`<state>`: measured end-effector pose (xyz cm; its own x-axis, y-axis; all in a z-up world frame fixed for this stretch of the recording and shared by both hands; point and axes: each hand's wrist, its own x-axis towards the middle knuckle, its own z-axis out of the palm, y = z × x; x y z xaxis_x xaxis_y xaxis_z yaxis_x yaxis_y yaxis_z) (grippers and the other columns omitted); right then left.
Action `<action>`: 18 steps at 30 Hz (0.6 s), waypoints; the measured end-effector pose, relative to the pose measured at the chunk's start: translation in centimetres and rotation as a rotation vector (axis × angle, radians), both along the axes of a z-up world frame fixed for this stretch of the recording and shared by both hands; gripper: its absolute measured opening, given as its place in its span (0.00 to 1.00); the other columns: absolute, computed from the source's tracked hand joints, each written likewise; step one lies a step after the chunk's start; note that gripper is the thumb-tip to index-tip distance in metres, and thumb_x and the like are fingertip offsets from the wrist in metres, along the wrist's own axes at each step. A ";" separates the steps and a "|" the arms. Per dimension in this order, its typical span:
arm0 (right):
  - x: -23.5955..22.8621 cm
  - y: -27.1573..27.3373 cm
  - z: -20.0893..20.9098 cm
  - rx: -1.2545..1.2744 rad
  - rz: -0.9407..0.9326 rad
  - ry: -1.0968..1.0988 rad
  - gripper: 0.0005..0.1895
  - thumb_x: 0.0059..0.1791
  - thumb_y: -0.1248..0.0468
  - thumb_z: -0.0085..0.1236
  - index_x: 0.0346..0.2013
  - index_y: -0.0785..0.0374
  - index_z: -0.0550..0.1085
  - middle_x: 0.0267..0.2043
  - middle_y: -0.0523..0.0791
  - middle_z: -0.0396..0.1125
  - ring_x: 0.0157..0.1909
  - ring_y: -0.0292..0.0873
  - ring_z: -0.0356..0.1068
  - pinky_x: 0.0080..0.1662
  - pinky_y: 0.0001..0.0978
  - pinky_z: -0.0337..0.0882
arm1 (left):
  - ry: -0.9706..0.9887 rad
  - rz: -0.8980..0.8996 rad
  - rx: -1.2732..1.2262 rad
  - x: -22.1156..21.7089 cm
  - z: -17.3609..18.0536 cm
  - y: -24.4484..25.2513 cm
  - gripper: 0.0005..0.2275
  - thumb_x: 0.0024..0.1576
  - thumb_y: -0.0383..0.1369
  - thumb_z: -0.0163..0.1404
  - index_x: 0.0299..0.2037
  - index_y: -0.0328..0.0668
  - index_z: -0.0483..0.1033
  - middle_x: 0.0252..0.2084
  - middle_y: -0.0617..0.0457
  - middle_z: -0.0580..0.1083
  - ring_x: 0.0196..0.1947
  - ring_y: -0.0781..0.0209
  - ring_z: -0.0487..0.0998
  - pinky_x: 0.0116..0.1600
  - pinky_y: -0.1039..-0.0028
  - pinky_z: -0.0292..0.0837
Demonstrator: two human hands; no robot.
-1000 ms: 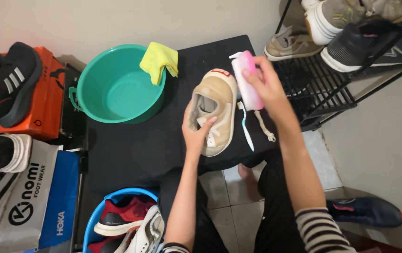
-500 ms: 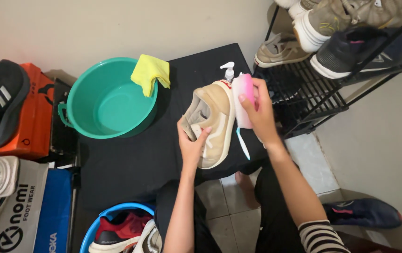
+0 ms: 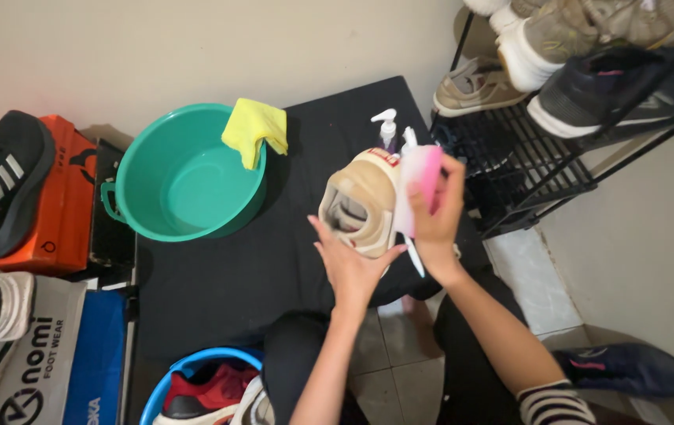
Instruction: Cleaning a tan sneaker using a pink sponge and cleaning solution
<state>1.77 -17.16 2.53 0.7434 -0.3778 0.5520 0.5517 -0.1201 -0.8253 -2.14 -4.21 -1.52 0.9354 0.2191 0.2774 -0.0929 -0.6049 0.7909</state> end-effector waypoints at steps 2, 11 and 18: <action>0.6 0.1 -0.4 0.015 -0.013 -0.031 0.27 0.55 0.47 0.54 0.60 0.58 0.61 0.46 0.51 0.71 0.48 0.41 0.69 0.51 0.37 0.70 | 0.014 0.011 -0.013 0.4 -0.1 -0.2 0.71 0.26 0.48 0.76 0.73 0.21 0.34 0.65 0.15 0.58 0.66 0.22 0.62 0.71 0.42 0.48; 1.4 0.9 2.3 -0.122 0.089 -0.055 0.30 0.54 0.48 0.56 0.60 0.64 0.61 0.51 0.53 0.68 0.55 0.47 0.69 0.58 0.43 0.67 | 0.000 -0.029 -0.321 0.7 0.4 1.7 0.68 0.30 0.43 0.73 0.75 0.33 0.31 0.64 0.18 0.60 0.63 0.21 0.64 0.67 0.43 0.59; -0.3 -0.7 2.6 -0.952 -0.293 -0.284 0.38 0.35 0.47 0.79 0.54 0.63 0.78 0.47 0.48 0.70 0.46 0.50 0.72 0.51 0.36 0.73 | 0.040 0.066 -0.247 1.2 -2.3 0.6 0.69 0.25 0.46 0.73 0.76 0.39 0.36 0.59 0.24 0.68 0.57 0.26 0.72 0.60 0.45 0.69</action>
<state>1.42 -17.83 5.14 0.4881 0.1623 0.8575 0.5554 -0.8157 -0.1617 -0.94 -3.57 -3.80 0.9261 0.3364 0.1707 -0.0253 -0.3962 0.9178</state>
